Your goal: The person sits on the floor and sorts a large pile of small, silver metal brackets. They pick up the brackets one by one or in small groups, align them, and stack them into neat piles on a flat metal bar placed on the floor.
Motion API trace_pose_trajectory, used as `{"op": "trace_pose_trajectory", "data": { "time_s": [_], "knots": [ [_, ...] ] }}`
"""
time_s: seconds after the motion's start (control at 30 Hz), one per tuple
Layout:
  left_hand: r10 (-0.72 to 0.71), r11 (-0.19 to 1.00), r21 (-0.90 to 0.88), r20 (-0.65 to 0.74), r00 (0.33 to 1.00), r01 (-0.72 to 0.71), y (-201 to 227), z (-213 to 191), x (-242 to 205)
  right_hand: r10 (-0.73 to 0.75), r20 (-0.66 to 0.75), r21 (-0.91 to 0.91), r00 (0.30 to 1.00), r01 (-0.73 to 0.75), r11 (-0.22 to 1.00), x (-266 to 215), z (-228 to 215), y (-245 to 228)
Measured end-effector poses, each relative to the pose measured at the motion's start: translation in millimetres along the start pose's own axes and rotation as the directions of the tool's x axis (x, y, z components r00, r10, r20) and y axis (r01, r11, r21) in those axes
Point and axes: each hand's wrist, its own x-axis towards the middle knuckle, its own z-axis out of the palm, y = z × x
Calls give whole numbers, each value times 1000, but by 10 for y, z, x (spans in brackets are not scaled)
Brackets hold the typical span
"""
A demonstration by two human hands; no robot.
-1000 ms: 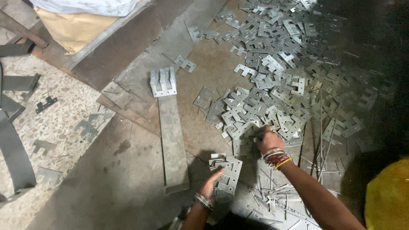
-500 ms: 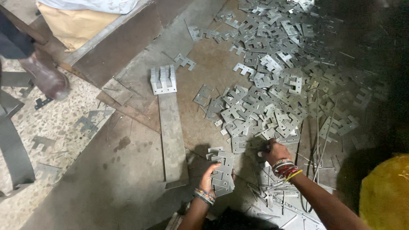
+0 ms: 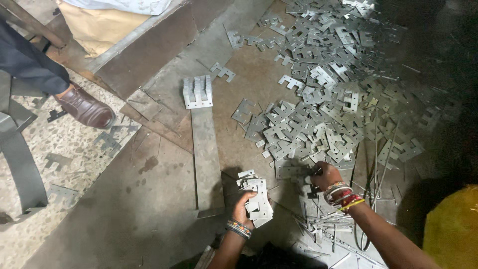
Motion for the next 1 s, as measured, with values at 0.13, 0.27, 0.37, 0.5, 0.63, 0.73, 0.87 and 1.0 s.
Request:
{"op": "trace_pose_trajectory", "data": {
  "time_s": [0.13, 0.27, 0.37, 0.5, 0.63, 0.73, 0.87, 1.0],
  "knots": [
    [58, 996, -61, -22, 998, -60, 15, 83, -46, -240, 355, 510, 903, 28, 859, -302, -89, -471],
    [62, 996, -65, -31, 998, -64, 54, 175, -142, -227, 144, -38, 963, 235, 971, -233, -34, -825],
    [110, 994, -20, -17, 994, -111, 94, 186, -167, -412, 82, -651, 908, 362, 667, 35, 137, -893],
    [177, 980, 76, 111, 978, -185, 156, 181, -136, -654, 233, -754, 720, 558, 346, 441, 368, -937],
    [193, 979, 47, 99, 976, -198, 154, 207, -156, -473, 310, -735, 825, 523, 431, 459, 427, -844],
    [178, 984, -14, 90, 980, -178, 186, 282, -177, -144, 426, -789, 893, 444, 425, 284, 391, -728],
    [109, 993, -41, -21, 994, -110, 123, 255, -179, -363, 403, -756, 840, 529, 384, -60, 277, -464],
    [41, 997, -59, 10, 999, -40, 56, 180, -105, -544, 61, -520, 837, 492, 698, -289, -20, -566]
  ]
}}
